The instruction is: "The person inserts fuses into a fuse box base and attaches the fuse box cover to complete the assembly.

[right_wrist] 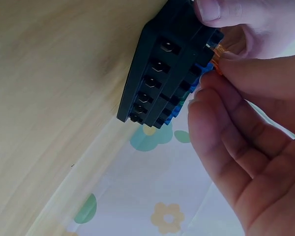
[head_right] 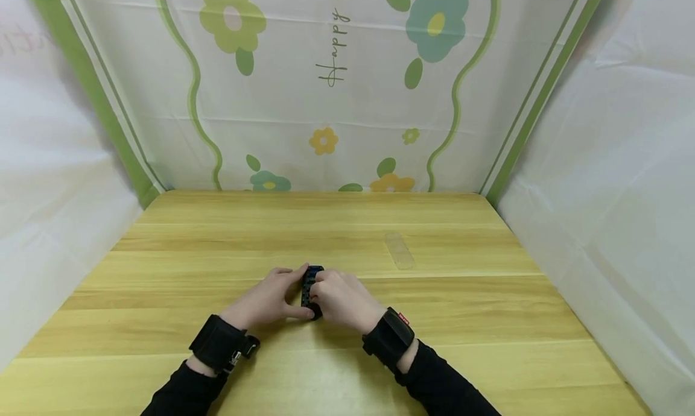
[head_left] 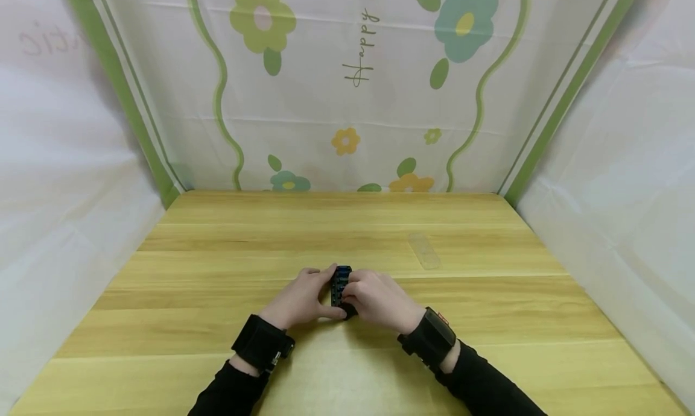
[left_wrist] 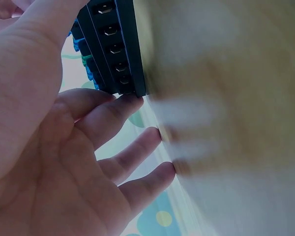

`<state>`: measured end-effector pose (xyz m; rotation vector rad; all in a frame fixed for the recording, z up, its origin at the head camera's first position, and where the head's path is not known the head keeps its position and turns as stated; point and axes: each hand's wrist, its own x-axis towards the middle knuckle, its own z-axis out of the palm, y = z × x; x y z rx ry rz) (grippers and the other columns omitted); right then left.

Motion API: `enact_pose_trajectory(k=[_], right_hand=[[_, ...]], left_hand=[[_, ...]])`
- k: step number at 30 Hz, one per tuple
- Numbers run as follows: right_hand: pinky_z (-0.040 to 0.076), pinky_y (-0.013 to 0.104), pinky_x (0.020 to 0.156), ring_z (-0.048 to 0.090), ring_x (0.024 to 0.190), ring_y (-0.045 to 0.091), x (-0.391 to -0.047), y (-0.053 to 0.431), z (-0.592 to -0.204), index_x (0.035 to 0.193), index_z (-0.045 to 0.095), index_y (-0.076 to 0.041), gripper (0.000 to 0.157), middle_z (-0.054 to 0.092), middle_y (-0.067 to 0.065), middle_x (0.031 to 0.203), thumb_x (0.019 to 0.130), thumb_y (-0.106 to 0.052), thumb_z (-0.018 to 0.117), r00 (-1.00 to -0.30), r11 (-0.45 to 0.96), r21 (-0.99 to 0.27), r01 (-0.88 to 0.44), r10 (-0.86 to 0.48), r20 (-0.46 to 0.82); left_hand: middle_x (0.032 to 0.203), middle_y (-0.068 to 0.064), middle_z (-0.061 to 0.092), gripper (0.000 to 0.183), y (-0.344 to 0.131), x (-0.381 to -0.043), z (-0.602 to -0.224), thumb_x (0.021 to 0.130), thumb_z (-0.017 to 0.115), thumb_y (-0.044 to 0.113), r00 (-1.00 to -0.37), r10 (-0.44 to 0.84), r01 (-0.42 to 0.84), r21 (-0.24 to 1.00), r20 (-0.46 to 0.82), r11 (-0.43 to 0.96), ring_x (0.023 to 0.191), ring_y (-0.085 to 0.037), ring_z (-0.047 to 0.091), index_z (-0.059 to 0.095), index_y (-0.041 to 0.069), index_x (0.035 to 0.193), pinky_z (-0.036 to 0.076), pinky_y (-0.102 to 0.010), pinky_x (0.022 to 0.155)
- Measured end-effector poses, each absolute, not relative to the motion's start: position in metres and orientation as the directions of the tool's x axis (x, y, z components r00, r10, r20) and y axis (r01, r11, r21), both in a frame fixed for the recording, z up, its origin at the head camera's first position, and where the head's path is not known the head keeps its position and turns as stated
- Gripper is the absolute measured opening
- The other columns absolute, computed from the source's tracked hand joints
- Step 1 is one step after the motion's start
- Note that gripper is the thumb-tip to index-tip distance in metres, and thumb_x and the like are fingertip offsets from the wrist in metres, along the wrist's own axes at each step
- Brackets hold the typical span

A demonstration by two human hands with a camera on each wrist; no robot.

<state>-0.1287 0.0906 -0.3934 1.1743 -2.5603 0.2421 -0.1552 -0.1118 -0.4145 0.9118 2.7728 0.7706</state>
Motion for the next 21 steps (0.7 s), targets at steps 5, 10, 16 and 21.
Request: enact_pose_trajectory(k=[5, 10, 16, 21], right_hand=[[0.047, 0.015, 0.068, 0.056, 0.078, 0.007, -0.129, 0.09, -0.394, 0.084, 0.074, -0.017, 0.007, 0.057, -0.006, 0.081, 0.086, -0.013, 0.069, -0.605, 0.644, -0.006, -0.765, -0.716, 0.349], [0.044, 0.014, 0.062, 0.051, 0.071, 0.006, -0.128, 0.088, -0.394, 0.079, 0.072, -0.017, 0.01, 0.052, -0.007, 0.075, 0.087, -0.012, 0.068, -0.594, 0.641, 0.024, -0.767, -0.724, 0.35], [0.037, 0.013, 0.054, 0.043, 0.064, 0.007, -0.127, 0.083, -0.39, 0.069, 0.064, -0.018, 0.019, 0.044, -0.008, 0.069, 0.087, -0.011, 0.064, -0.591, 0.641, 0.096, -0.761, -0.747, 0.306], [0.037, 0.015, 0.055, 0.045, 0.064, 0.008, -0.126, 0.078, -0.383, 0.068, 0.06, -0.02, 0.02, 0.045, -0.008, 0.069, 0.083, -0.014, 0.071, -0.588, 0.623, 0.156, -0.766, -0.778, 0.221]], left_hand=[[0.136, -0.017, 0.047, 0.098, -0.112, -0.155, -0.414, 0.076, 0.072, 0.057, -0.809, 0.586, 0.523, 0.507, 0.042, 0.685, 0.129, -0.035, 0.036, 0.031, 0.009, 0.15, 0.037, -0.043, 0.099], [0.137, -0.015, 0.046, 0.098, -0.112, -0.155, -0.414, 0.075, 0.072, 0.057, -0.81, 0.585, 0.522, 0.505, 0.041, 0.687, 0.13, -0.034, 0.035, 0.03, 0.01, 0.15, 0.036, -0.042, 0.1], [0.137, -0.016, 0.047, 0.098, -0.112, -0.155, -0.413, 0.075, 0.072, 0.057, -0.808, 0.587, 0.531, 0.504, 0.056, 0.682, 0.129, -0.035, 0.036, 0.031, 0.009, 0.15, 0.036, -0.042, 0.1], [0.136, -0.015, 0.047, 0.098, -0.112, -0.155, -0.413, 0.075, 0.072, 0.058, -0.802, 0.594, 0.538, 0.505, 0.061, 0.675, 0.128, -0.035, 0.037, 0.032, 0.008, 0.149, 0.037, -0.043, 0.099]])
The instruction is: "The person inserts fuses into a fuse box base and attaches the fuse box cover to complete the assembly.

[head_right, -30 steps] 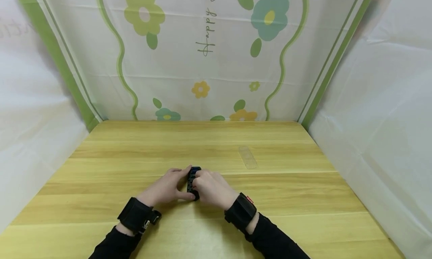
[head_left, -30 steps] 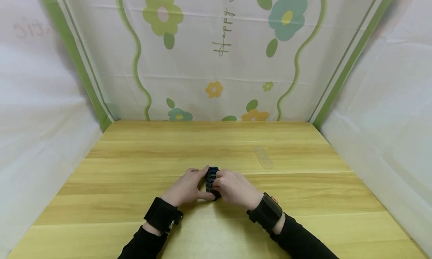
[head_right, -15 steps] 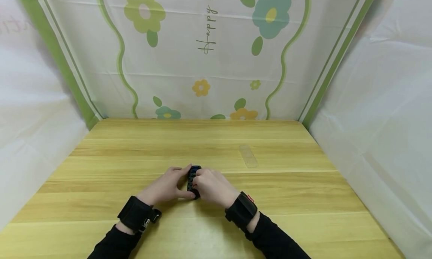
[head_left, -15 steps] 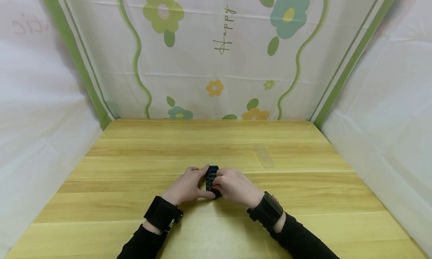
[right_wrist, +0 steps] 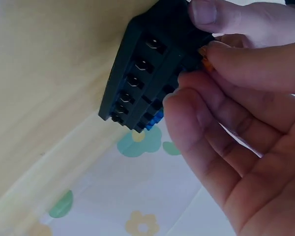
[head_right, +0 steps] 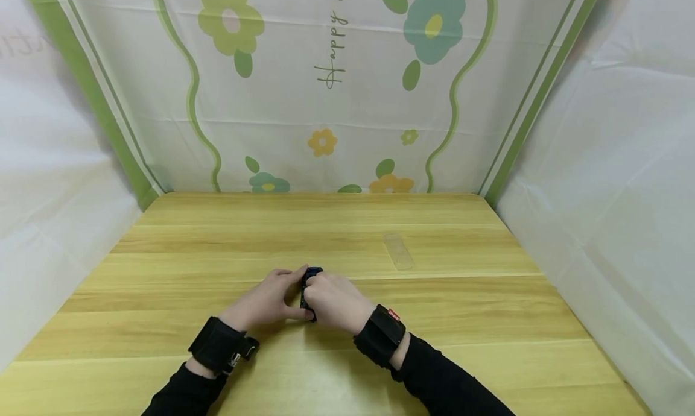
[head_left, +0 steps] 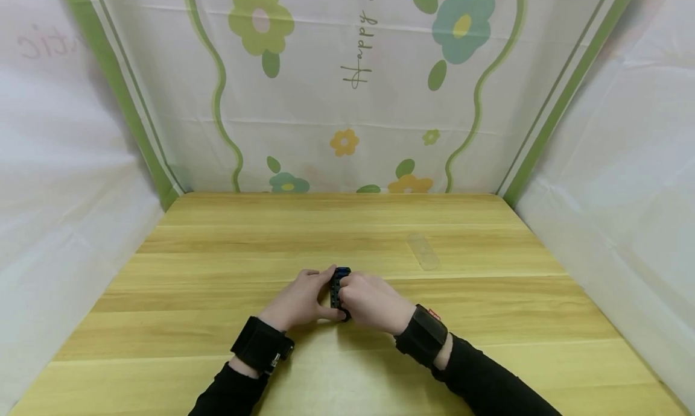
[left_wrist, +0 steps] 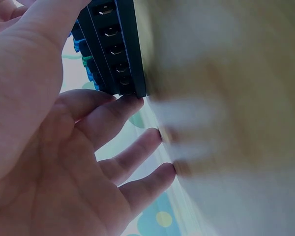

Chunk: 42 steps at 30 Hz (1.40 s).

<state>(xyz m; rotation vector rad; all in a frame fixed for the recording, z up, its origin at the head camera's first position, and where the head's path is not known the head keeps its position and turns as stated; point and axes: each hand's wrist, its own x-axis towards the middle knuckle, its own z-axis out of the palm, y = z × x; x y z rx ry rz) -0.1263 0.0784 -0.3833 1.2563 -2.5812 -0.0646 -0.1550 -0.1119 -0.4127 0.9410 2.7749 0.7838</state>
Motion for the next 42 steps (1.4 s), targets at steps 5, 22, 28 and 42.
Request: enact_pose_trajectory(k=[5, 22, 28, 42], right_hand=[[0.035, 0.017, 0.053, 0.043, 0.062, 0.007, -0.126, 0.074, -0.38, 0.066, 0.056, -0.02, 0.024, 0.047, -0.007, 0.069, 0.08, -0.017, 0.075, -0.573, 0.599, 0.212, -0.772, -0.8, 0.176], [0.029, 0.017, 0.044, 0.037, 0.054, 0.005, -0.126, 0.066, -0.379, 0.062, 0.05, -0.023, 0.033, 0.04, -0.008, 0.061, 0.078, -0.025, 0.078, -0.565, 0.579, 0.339, -0.742, -0.811, 0.149], [0.028, 0.018, 0.043, 0.037, 0.054, 0.006, -0.125, 0.064, -0.379, 0.061, 0.049, -0.023, 0.033, 0.038, -0.008, 0.06, 0.078, -0.023, 0.078, -0.575, 0.589, 0.343, -0.732, -0.804, 0.152], [0.023, 0.019, 0.043, 0.03, 0.054, 0.006, -0.134, 0.064, -0.376, 0.056, 0.04, -0.021, 0.041, 0.027, -0.009, 0.06, 0.077, -0.019, 0.076, -0.575, 0.591, 0.2, -0.781, -0.806, 0.139]], left_hand=[[0.134, -0.015, 0.049, 0.098, -0.112, -0.155, -0.413, 0.075, 0.071, 0.059, -0.796, 0.601, 0.556, 0.492, 0.081, 0.67, 0.126, -0.036, 0.039, 0.032, 0.008, 0.149, 0.038, -0.043, 0.098], [0.133, -0.012, 0.052, 0.095, -0.112, -0.156, -0.417, 0.076, 0.074, 0.053, -0.774, 0.614, 0.608, 0.45, 0.155, 0.654, 0.118, -0.034, 0.046, 0.035, 0.007, 0.148, 0.041, -0.04, 0.095], [0.131, -0.011, 0.053, 0.093, -0.112, -0.156, -0.417, 0.077, 0.075, 0.05, -0.768, 0.62, 0.617, 0.448, 0.164, 0.647, 0.118, -0.034, 0.047, 0.035, 0.005, 0.147, 0.041, -0.039, 0.094], [0.128, -0.011, 0.055, 0.1, -0.111, -0.152, -0.418, 0.074, 0.073, 0.057, -0.758, 0.63, 0.621, 0.482, 0.169, 0.618, 0.119, -0.034, 0.045, 0.032, 0.004, 0.148, 0.038, -0.038, 0.097]])
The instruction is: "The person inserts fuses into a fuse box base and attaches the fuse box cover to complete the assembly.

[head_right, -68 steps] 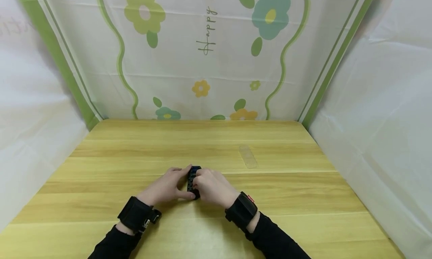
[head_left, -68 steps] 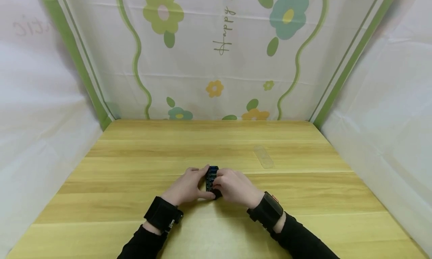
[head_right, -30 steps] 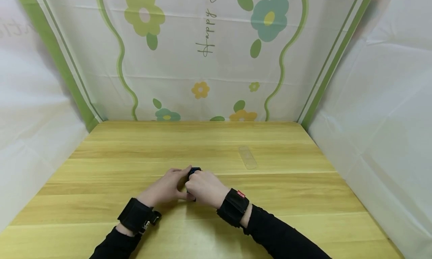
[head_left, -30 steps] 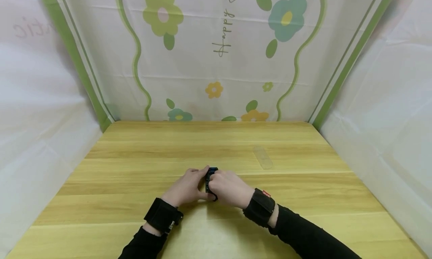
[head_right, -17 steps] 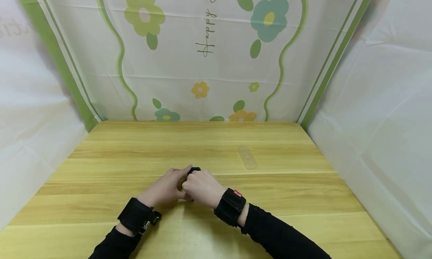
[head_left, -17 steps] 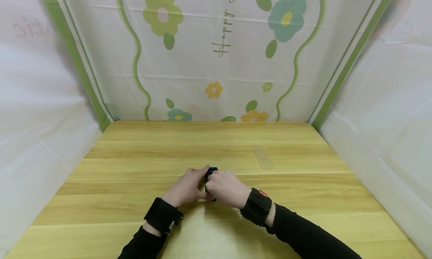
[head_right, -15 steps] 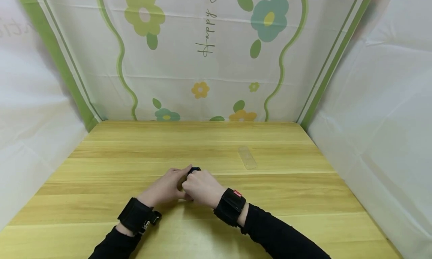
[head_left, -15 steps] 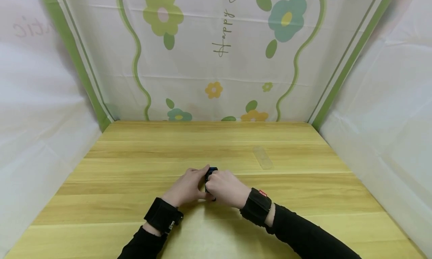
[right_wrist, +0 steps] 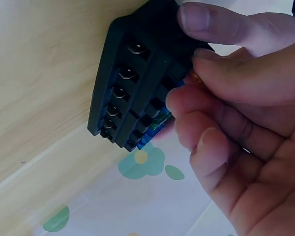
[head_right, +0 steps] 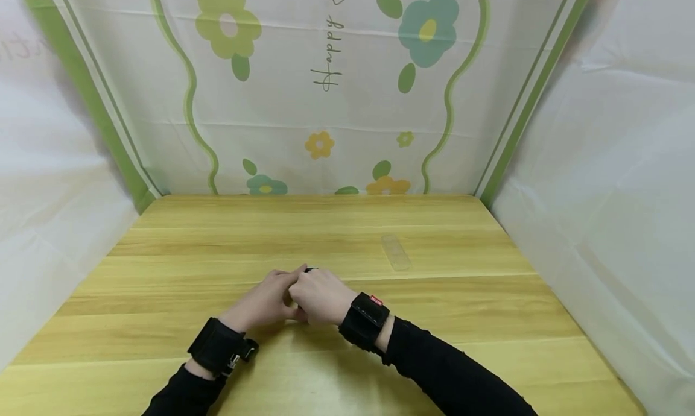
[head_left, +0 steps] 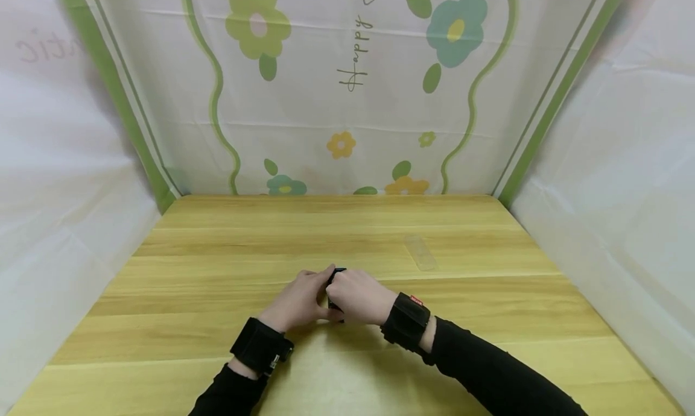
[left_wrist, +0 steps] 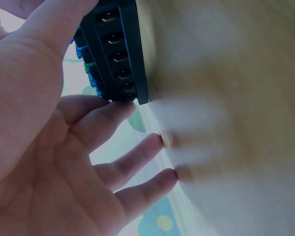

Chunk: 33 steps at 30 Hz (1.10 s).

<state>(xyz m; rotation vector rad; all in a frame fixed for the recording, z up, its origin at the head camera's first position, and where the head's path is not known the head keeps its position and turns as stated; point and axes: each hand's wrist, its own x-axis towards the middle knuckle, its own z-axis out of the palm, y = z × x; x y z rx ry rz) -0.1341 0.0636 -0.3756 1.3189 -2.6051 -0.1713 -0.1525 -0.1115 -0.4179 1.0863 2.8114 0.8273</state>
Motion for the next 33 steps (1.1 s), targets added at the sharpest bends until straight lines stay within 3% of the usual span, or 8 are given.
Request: enact_pose_trajectory(k=[4, 10, 14, 18, 22, 26, 30, 33], right_hand=[[0.022, 0.018, 0.044, 0.028, 0.052, 0.006, -0.135, 0.065, -0.374, 0.057, 0.037, -0.021, 0.042, 0.026, -0.009, 0.059, 0.078, -0.017, 0.073, -0.585, 0.596, 0.161, -0.787, -0.803, 0.113], [0.022, 0.016, 0.046, 0.027, 0.051, 0.006, -0.144, 0.07, -0.374, 0.055, 0.043, -0.02, 0.04, 0.028, -0.01, 0.053, 0.086, -0.007, 0.065, -0.614, 0.614, -0.034, -0.789, -0.789, 0.002], [0.023, 0.015, 0.046, 0.027, 0.048, 0.005, -0.15, 0.074, -0.367, 0.054, 0.049, -0.018, 0.039, 0.03, -0.01, 0.05, 0.088, -0.005, 0.063, -0.593, 0.593, -0.157, -0.79, -0.803, -0.056], [0.021, 0.016, 0.044, 0.026, 0.045, 0.005, -0.154, 0.076, -0.361, 0.054, 0.049, -0.018, 0.039, 0.028, -0.01, 0.048, 0.088, -0.002, 0.061, -0.58, 0.587, -0.201, -0.784, -0.808, -0.102], [0.019, 0.016, 0.043, 0.024, 0.044, 0.004, -0.154, 0.076, -0.358, 0.052, 0.045, -0.019, 0.042, 0.025, -0.01, 0.048, 0.088, -0.004, 0.061, -0.591, 0.602, -0.17, -0.78, -0.798, -0.116], [0.021, 0.016, 0.043, 0.027, 0.047, 0.004, -0.15, 0.073, -0.359, 0.053, 0.04, -0.021, 0.043, 0.027, -0.01, 0.052, 0.087, -0.01, 0.064, -0.604, 0.608, -0.027, -0.794, -0.793, -0.085], [0.03, 0.017, 0.044, 0.037, 0.052, 0.004, -0.144, 0.065, -0.36, 0.06, 0.048, -0.022, 0.034, 0.037, -0.009, 0.062, 0.084, -0.023, 0.071, -0.59, 0.581, 0.138, -0.802, -0.806, -0.042], [0.034, 0.017, 0.045, 0.042, 0.055, 0.004, -0.143, 0.059, -0.361, 0.068, 0.056, -0.022, 0.025, 0.043, -0.01, 0.067, 0.082, -0.032, 0.074, -0.577, 0.561, 0.188, -0.806, -0.816, -0.039]], left_hand=[[0.128, -0.011, 0.055, 0.098, -0.112, -0.151, -0.418, 0.075, 0.074, 0.053, -0.765, 0.625, 0.609, 0.489, 0.154, 0.625, 0.121, -0.035, 0.044, 0.031, 0.006, 0.149, 0.038, -0.039, 0.097], [0.131, -0.012, 0.052, 0.097, -0.115, -0.15, -0.419, 0.076, 0.074, 0.052, -0.78, 0.615, 0.577, 0.513, 0.115, 0.636, 0.124, -0.035, 0.041, 0.029, 0.009, 0.151, 0.038, -0.041, 0.098], [0.133, -0.013, 0.051, 0.097, -0.115, -0.152, -0.417, 0.077, 0.074, 0.052, -0.78, 0.615, 0.575, 0.52, 0.116, 0.632, 0.126, -0.035, 0.039, 0.028, 0.01, 0.151, 0.036, -0.042, 0.1], [0.132, -0.015, 0.051, 0.097, -0.114, -0.154, -0.418, 0.077, 0.073, 0.052, -0.78, 0.616, 0.575, 0.512, 0.11, 0.638, 0.125, -0.035, 0.039, 0.029, 0.009, 0.151, 0.036, -0.042, 0.1], [0.131, -0.014, 0.052, 0.097, -0.113, -0.156, -0.417, 0.076, 0.073, 0.055, -0.786, 0.611, 0.57, 0.498, 0.098, 0.653, 0.125, -0.034, 0.04, 0.029, 0.011, 0.151, 0.037, -0.042, 0.099], [0.13, -0.013, 0.053, 0.098, -0.113, -0.156, -0.418, 0.075, 0.073, 0.056, -0.784, 0.613, 0.575, 0.495, 0.103, 0.652, 0.125, -0.034, 0.04, 0.03, 0.011, 0.151, 0.037, -0.042, 0.098], [0.129, -0.013, 0.054, 0.097, -0.113, -0.155, -0.418, 0.075, 0.074, 0.054, -0.78, 0.615, 0.582, 0.499, 0.117, 0.642, 0.123, -0.036, 0.041, 0.031, 0.009, 0.15, 0.039, -0.043, 0.096], [0.129, -0.01, 0.054, 0.095, -0.113, -0.155, -0.419, 0.075, 0.074, 0.053, -0.782, 0.611, 0.581, 0.496, 0.121, 0.645, 0.123, -0.038, 0.041, 0.032, 0.012, 0.15, 0.04, -0.043, 0.095]])
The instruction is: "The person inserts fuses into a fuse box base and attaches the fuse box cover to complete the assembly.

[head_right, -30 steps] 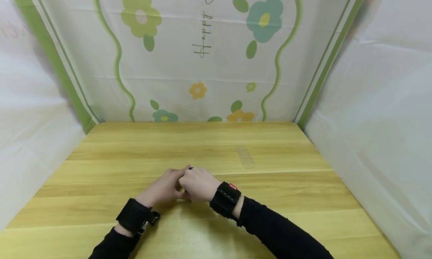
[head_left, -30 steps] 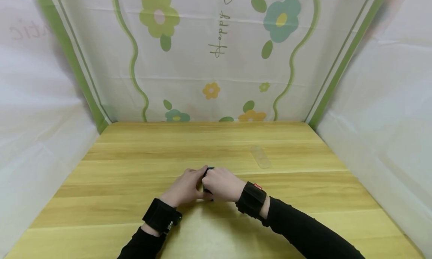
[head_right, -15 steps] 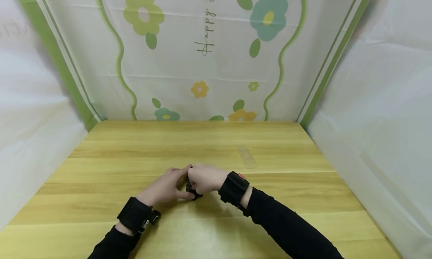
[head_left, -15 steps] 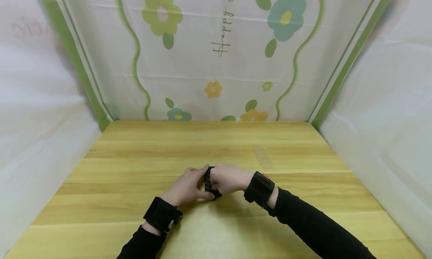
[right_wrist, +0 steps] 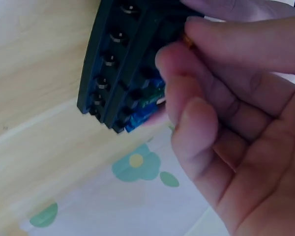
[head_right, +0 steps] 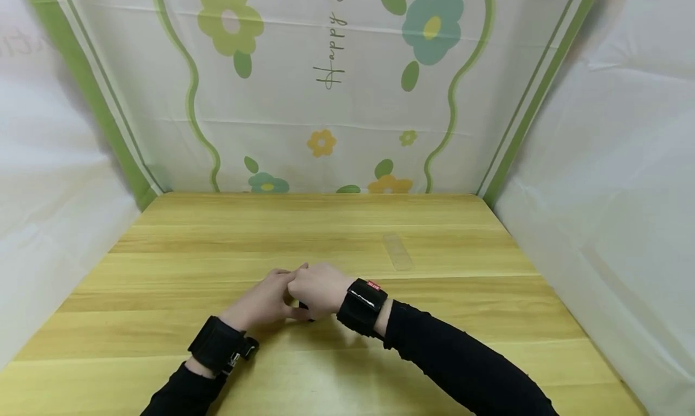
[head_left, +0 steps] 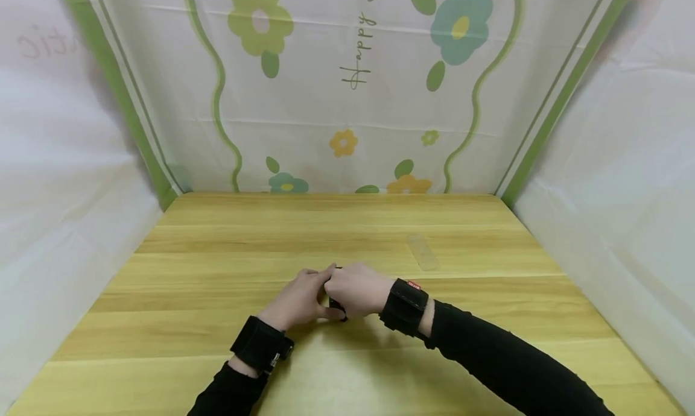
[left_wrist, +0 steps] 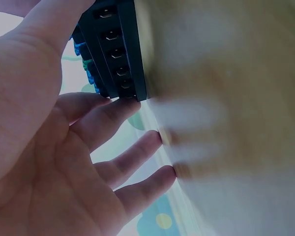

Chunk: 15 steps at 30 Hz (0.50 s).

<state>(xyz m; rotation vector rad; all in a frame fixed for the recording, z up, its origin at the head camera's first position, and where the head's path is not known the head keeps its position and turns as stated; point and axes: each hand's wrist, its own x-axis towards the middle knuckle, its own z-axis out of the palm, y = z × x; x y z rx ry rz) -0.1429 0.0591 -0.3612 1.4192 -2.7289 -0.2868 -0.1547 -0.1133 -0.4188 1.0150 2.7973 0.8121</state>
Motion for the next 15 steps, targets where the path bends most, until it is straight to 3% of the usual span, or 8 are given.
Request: enact_pose_trajectory(k=[6, 15], right_hand=[[0.027, 0.018, 0.043, 0.037, 0.051, 0.006, -0.1476, 0.0534, -0.3629, 0.063, 0.053, -0.02, 0.03, 0.042, -0.008, 0.061, 0.079, -0.033, 0.076, -0.57, 0.559, 0.142, -0.817, -0.82, -0.051], [0.029, 0.019, 0.048, 0.039, 0.057, 0.007, -0.1508, 0.0519, -0.3642, 0.074, 0.067, -0.015, 0.016, 0.047, -0.01, 0.067, 0.074, -0.026, 0.079, -0.561, 0.554, 0.11, -0.825, -0.827, -0.047]], left_hand=[[0.127, -0.003, 0.057, 0.089, -0.1146, -0.1556, -0.4188, 0.078, 0.074, 0.048, -0.75, 0.642, 0.631, 0.466, 0.16, 0.62, 0.119, -0.034, 0.046, 0.034, 0.014, 0.149, 0.033, -0.039, 0.102], [0.094, 0.01, 0.061, 0.061, -0.1127, -0.1564, -0.4185, 0.077, 0.076, 0.044, -0.725, 0.656, 0.668, 0.444, 0.21, 0.597, 0.094, -0.017, 0.055, 0.059, 0.019, 0.129, 0.032, -0.033, 0.103]])
